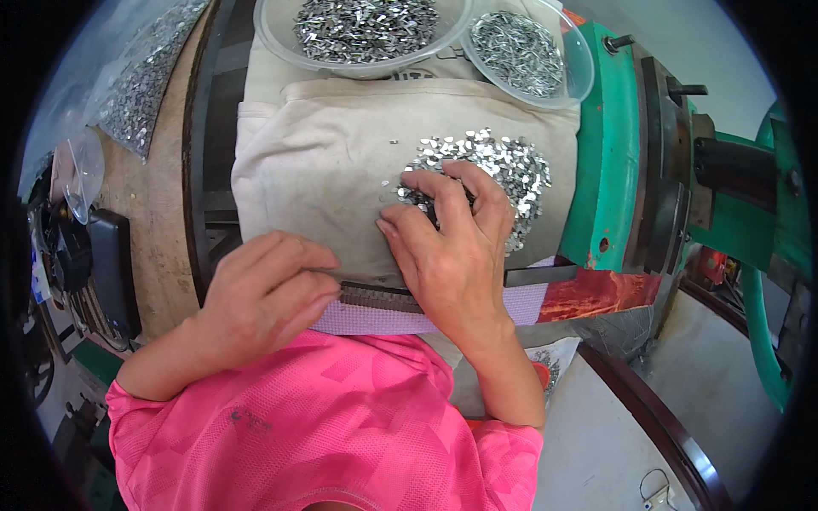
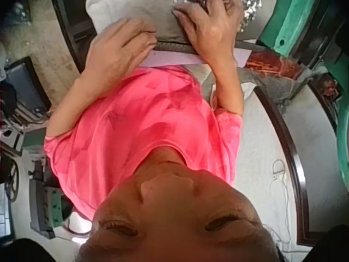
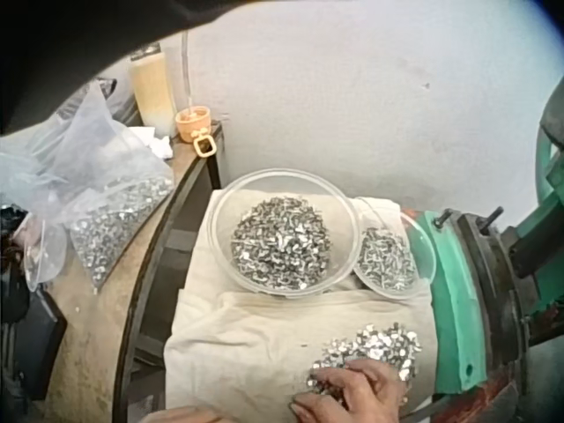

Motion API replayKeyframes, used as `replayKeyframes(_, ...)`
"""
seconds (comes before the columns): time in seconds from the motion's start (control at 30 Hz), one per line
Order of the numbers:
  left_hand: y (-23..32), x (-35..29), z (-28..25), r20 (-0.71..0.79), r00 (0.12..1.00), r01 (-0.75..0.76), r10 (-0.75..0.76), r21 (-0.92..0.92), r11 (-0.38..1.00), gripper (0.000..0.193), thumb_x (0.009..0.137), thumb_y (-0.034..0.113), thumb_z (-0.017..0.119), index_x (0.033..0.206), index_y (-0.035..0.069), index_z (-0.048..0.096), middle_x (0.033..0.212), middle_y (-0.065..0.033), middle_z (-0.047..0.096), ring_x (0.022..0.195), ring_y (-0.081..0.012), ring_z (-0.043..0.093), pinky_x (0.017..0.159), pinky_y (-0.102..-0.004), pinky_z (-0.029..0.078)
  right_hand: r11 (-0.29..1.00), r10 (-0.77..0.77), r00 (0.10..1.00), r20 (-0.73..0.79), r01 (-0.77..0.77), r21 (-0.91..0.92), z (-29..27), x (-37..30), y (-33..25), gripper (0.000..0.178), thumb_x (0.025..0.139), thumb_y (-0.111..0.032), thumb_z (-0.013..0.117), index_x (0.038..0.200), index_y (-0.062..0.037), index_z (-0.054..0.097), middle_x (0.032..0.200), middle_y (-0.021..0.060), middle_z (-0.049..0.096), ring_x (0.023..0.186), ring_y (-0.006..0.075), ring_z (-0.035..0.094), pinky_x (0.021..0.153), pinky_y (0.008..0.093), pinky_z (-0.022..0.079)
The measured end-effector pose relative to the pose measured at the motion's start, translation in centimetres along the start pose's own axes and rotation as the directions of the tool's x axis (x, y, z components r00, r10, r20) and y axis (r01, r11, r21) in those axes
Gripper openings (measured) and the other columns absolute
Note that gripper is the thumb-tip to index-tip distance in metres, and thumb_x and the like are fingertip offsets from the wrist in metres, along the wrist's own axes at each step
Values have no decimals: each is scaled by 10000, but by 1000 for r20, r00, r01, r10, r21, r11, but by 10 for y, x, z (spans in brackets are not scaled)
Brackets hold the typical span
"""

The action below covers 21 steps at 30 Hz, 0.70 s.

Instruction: The person arranges metal zipper teeth into a grooved metal strip by hand, presses the strip using a stamping machine, and wipes their hands with a cloth.

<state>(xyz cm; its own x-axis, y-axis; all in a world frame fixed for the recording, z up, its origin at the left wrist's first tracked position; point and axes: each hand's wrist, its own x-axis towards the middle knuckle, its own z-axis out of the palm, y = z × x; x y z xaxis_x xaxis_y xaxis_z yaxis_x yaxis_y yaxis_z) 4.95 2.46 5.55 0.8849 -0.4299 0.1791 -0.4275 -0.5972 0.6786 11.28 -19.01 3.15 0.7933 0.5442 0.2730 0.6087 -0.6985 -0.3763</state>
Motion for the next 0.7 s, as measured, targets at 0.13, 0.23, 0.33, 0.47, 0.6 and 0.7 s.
replayKeyframes(0.13, -2, -12, 17, 53, 998, 15, -18, 46, 999, 146, 761, 137, 699, 872, 54, 653, 1016, -82, 638, 905, -265, 631, 764, -378, 517, 1000, -19, 1000, 24, 20, -9, 0, 4, -3, 165, 710, -87, 790, 845, -124, 703, 1145, 38, 644, 1200, 328, 498, 997, 445, 371)
replayKeyframes(0.23, -3, -16, 30, 62, 998, -24, 21, 53, 998, 151, 755, 176, 623, 861, 68, 620, 1022, -67, 596, 965, -231, 590, 793, -335, 488, 1000, -5, 1000, 2, 5, -19, -6, -8, -5, 163, 715, -86, 793, 846, -125, 704, 1168, 37, 649, 1216, 331, 489, 1021, 445, 360)
replayKeyframes(0.33, 0, -13, 35, 21, 999, -28, 26, 87, 996, 144, 753, 182, 602, 843, 70, 593, 975, -56, 558, 948, -219, 561, 785, -319, 471, 999, 16, 1000, -26, -17, -29, -21, -30, -11, 121, 759, -115, 793, 836, -116, 700, 1154, 53, 651, 1206, 336, 479, 1021, 459, 377)
replayKeyframes(0.47, -2, -20, 42, -60, 997, -35, 39, 68, 997, 144, 758, 184, 603, 840, 68, 584, 918, -44, 525, 914, -209, 536, 756, -313, 459, 999, 15, 1000, -16, -14, 30, -17, -54, -20, 105, 792, -132, 789, 833, -104, 697, 1143, 71, 644, 1189, 346, 471, 1000, 478, 400)
replayKeyframes(0.6, -4, -20, 41, -60, 998, -25, 31, 91, 996, 141, 763, 192, 606, 837, 73, 592, 930, -41, 535, 923, -204, 539, 756, -307, 459, 997, 40, 999, 29, -42, 70, -9, -66, -31, 111, 790, -137, 792, 839, -106, 698, 1121, 64, 642, 1198, 335, 466, 1003, 494, 396)
replayKeyframes(0.7, -6, -20, 40, -48, 998, -29, 32, 71, 997, 146, 766, 200, 613, 844, 78, 596, 934, -42, 538, 934, -206, 541, 765, -314, 462, 995, 39, 996, 78, -45, 83, -6, -69, -35, 108, 794, -125, 786, 862, -120, 702, 1135, 68, 641, 1209, 325, 461, 1029, 495, 375)
